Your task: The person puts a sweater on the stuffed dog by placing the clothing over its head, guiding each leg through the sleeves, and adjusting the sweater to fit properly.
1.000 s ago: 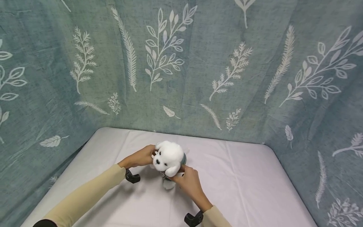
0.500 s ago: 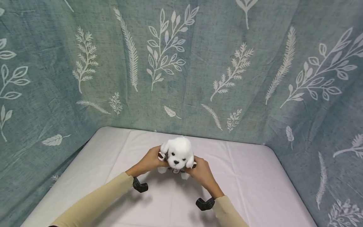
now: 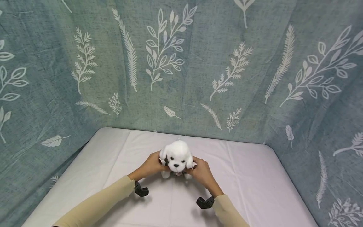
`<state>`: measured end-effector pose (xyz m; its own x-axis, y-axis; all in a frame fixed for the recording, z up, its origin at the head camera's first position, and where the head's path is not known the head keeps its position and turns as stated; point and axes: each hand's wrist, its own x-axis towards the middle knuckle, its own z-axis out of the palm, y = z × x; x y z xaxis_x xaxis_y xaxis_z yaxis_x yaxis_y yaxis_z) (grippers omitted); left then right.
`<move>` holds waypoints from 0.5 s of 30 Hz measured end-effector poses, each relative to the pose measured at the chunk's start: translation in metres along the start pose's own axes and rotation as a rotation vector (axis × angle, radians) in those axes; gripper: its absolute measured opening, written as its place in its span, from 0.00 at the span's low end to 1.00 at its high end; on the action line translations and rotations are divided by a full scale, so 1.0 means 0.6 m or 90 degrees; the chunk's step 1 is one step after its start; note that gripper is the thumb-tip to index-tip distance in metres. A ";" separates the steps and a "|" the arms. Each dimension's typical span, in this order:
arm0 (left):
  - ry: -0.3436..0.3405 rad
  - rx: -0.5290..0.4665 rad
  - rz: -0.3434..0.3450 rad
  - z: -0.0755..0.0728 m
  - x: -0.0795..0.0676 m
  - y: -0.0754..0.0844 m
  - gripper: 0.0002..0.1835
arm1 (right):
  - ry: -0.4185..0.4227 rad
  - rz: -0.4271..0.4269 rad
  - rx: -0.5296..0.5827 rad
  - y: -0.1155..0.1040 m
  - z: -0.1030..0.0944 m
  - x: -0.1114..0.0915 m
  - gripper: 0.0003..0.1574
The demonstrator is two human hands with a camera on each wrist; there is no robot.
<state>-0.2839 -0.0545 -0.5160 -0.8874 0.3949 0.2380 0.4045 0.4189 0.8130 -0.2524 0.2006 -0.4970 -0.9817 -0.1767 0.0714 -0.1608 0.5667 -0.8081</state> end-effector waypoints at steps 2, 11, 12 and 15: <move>-0.005 -0.007 -0.003 -0.001 0.000 0.001 0.35 | 0.001 0.002 0.001 0.000 0.001 0.000 0.24; -0.030 -0.007 0.010 -0.006 0.003 0.002 0.29 | -0.006 0.019 0.004 0.001 0.001 0.002 0.27; -0.037 -0.005 0.010 -0.008 0.003 0.000 0.29 | -0.009 0.019 0.004 0.002 0.001 0.002 0.27; -0.067 0.012 0.022 -0.016 0.003 -0.004 0.26 | -0.016 0.017 0.000 0.004 -0.003 -0.002 0.28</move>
<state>-0.2887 -0.0629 -0.5123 -0.8451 0.4923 0.2083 0.4394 0.4179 0.7951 -0.2519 0.2034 -0.4982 -0.9827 -0.1820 0.0342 -0.1340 0.5713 -0.8097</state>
